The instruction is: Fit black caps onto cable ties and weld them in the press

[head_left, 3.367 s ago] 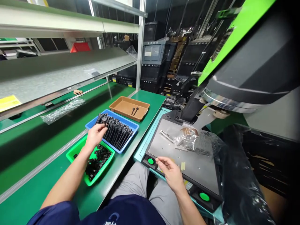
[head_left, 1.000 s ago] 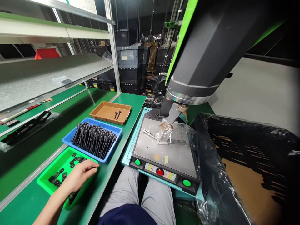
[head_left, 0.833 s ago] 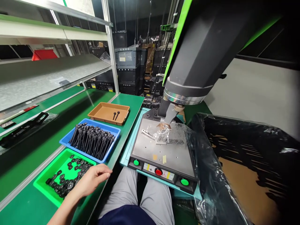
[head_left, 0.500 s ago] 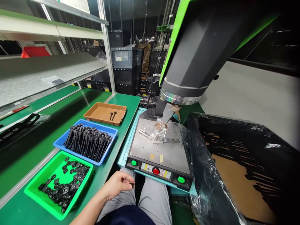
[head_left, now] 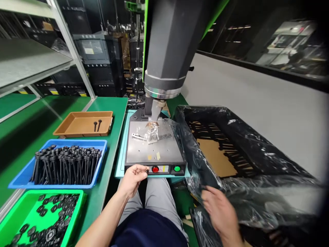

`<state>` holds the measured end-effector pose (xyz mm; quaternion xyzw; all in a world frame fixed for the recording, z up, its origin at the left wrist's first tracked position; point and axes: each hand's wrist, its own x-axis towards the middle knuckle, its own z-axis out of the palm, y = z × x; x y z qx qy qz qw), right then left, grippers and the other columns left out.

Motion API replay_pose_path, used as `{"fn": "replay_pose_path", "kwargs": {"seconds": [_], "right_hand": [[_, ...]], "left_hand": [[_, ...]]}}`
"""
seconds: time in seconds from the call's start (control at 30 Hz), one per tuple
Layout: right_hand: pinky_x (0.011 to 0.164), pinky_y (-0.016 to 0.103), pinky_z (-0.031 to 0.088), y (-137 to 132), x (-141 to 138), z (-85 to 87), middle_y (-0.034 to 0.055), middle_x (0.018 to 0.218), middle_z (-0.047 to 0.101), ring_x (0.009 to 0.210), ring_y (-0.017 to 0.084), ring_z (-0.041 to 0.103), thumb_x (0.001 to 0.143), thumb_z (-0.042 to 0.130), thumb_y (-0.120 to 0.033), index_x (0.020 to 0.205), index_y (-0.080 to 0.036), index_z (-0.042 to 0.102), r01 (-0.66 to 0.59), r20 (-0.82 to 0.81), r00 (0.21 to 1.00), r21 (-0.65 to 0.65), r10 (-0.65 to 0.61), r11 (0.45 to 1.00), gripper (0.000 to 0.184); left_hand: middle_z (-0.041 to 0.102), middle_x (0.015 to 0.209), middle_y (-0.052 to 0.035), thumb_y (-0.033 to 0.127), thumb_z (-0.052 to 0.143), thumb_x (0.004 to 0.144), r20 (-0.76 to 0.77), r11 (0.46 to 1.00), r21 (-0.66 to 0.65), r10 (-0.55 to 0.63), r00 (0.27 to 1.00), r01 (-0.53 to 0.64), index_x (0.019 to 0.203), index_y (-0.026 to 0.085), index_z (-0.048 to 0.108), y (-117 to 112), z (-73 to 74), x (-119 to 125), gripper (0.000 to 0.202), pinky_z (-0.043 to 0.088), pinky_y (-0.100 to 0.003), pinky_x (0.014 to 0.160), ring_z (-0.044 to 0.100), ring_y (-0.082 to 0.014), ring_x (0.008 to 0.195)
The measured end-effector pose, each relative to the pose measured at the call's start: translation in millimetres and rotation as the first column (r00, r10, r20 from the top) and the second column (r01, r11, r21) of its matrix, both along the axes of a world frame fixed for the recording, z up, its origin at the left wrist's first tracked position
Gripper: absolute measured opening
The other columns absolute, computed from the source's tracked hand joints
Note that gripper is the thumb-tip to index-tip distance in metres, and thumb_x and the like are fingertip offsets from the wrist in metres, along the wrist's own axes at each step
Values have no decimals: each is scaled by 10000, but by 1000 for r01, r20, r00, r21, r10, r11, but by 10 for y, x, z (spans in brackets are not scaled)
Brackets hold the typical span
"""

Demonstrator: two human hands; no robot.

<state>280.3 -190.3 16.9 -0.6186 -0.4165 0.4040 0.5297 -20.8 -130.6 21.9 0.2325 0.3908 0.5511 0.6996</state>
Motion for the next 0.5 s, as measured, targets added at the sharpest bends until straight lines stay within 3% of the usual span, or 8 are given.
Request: {"fn": "replay_pose_path", "kwargs": {"seconds": [0.03,0.1,0.2,0.3,0.5], "right_hand": [[466,245,435,54,-183,-18,15,668,602,516,136,529,756,706,-487,971,-162,630,-115,0,993,-19,115,993,396],[560,266,464,171,-565,-27,22,683,612,577,148,552,791,669,-433,945,-169,640,-403,14,915,-24,403,915,308],[613,267,450,296,-997,0,17,700,607,640,153,563,863,563,-355,924,-178,647,-619,81,783,11,617,785,205],[607,264,433,344,-1159,13,6,697,599,633,148,555,870,540,-315,942,-180,639,-670,119,738,14,664,742,183],[622,261,427,346,-1171,-36,-3,687,589,640,144,552,877,554,-345,920,-183,632,-671,0,741,26,672,741,185]], "left_hand": [[733,916,-60,137,850,552,10,1000,17,3,1000,-3,794,155,692,0,40,10,290,455,-238,775,641,-123,808],[728,913,-52,134,847,551,19,998,53,15,1000,-16,791,162,694,-19,101,-1,287,454,-246,781,638,-127,812],[714,929,-51,137,842,554,-2,993,112,39,999,-38,789,167,702,-68,138,-83,275,451,-259,796,628,-142,853],[702,943,-61,134,834,565,-62,983,172,73,995,-61,780,165,713,-112,120,-189,250,448,-273,802,614,-156,877],[696,963,-67,116,815,592,-107,971,236,73,992,-46,771,180,731,-125,43,-259,208,447,-304,827,610,-181,925]]}}
